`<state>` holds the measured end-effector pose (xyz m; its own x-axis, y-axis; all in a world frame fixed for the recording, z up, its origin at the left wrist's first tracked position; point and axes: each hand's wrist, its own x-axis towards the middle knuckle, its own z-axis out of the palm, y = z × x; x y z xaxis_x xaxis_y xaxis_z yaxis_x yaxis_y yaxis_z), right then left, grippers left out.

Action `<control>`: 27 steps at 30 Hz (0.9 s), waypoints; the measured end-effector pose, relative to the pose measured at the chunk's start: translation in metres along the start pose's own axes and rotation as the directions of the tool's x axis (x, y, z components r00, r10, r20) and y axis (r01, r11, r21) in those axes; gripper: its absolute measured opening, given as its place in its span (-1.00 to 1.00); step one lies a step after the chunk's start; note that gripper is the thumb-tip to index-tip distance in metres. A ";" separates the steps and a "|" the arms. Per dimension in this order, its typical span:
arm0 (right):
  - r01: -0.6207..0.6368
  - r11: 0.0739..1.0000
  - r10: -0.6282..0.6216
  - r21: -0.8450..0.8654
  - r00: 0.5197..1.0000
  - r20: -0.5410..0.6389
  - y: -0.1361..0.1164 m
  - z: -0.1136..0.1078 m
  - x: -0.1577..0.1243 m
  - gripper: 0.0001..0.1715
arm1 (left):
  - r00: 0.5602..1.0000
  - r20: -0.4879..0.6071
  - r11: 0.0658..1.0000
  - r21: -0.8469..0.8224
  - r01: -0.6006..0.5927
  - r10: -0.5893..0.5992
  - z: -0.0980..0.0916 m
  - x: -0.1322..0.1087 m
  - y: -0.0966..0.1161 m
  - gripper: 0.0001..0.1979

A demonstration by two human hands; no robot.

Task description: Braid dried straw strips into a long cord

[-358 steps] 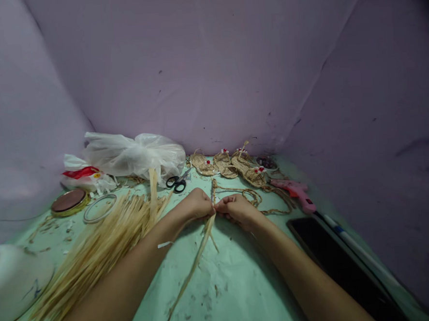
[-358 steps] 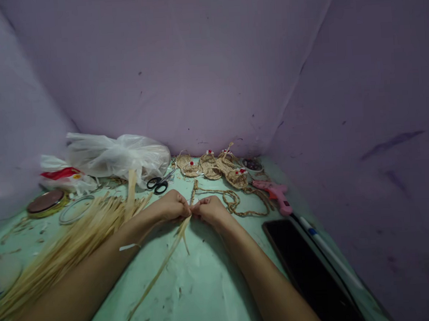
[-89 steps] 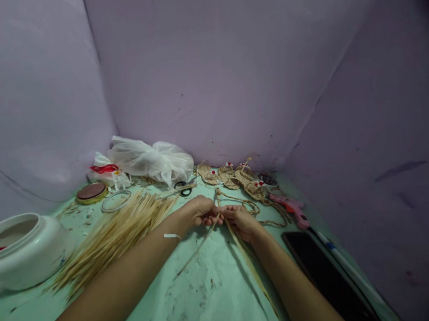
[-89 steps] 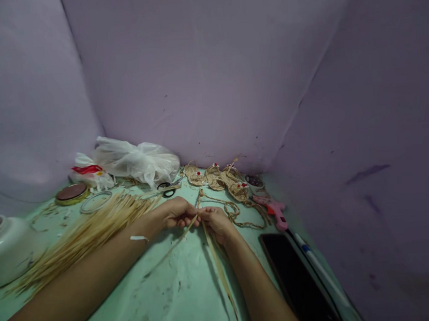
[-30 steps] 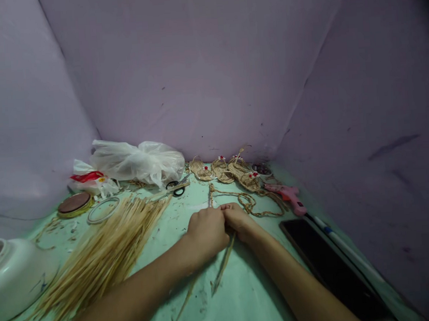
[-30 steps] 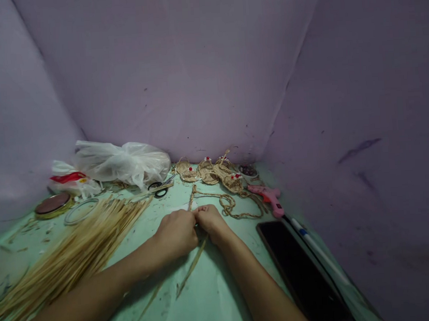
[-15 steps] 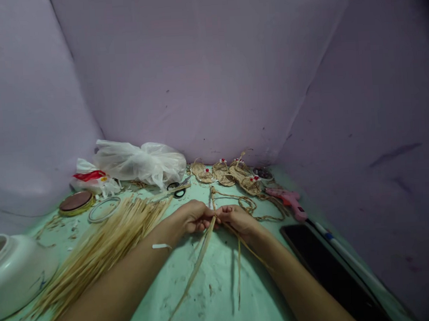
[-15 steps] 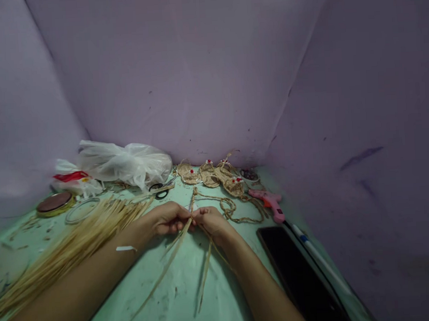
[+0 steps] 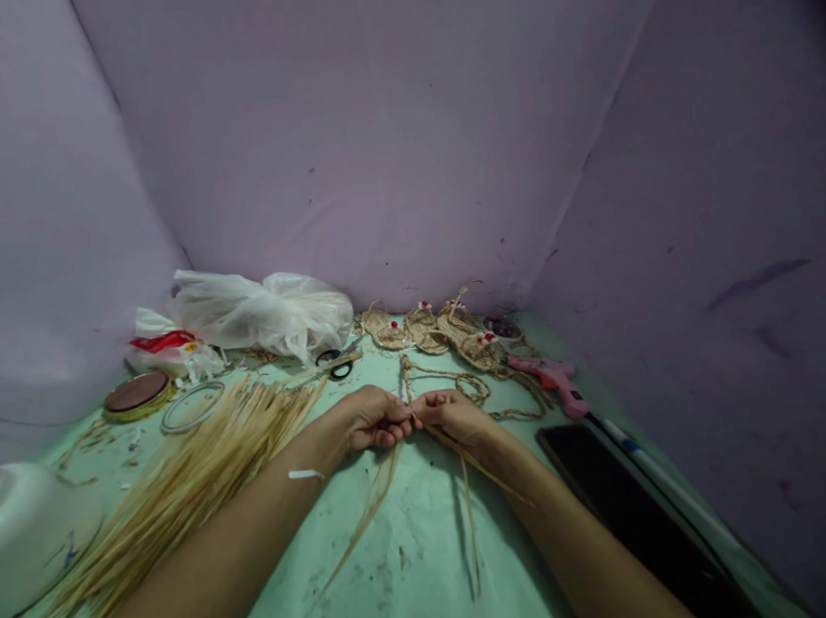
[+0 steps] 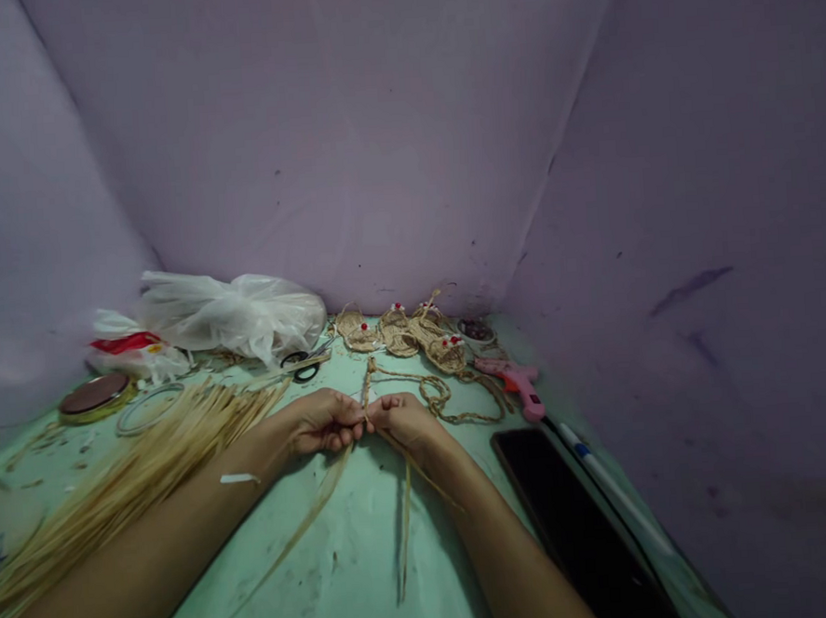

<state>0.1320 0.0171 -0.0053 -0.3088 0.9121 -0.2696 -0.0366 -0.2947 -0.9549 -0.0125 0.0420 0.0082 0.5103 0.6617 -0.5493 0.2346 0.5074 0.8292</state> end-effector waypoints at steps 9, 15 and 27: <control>0.014 0.974 -0.022 -0.227 0.999 -0.034 -0.003 0.001 -0.002 -0.87 | 0.976 -0.219 0.968 0.247 0.043 0.012 0.013 -0.003 0.004 -0.85; 0.062 0.564 -0.285 -0.823 0.950 -0.124 -0.005 0.007 -0.005 -0.87 | 0.916 -0.398 0.838 0.516 0.175 0.054 0.018 -0.003 0.007 -0.88; -0.140 0.234 -0.290 -0.962 0.934 -0.207 -0.021 0.049 -0.033 -0.75 | 0.924 -0.382 0.949 0.284 0.138 -0.020 0.022 -0.006 0.003 -0.85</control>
<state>0.0963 -0.0204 0.0297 -0.0811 0.9967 -0.0006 0.9490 0.0771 -0.3057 0.0036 0.0273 0.0158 0.1507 0.8123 -0.5634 0.5277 0.4158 0.7407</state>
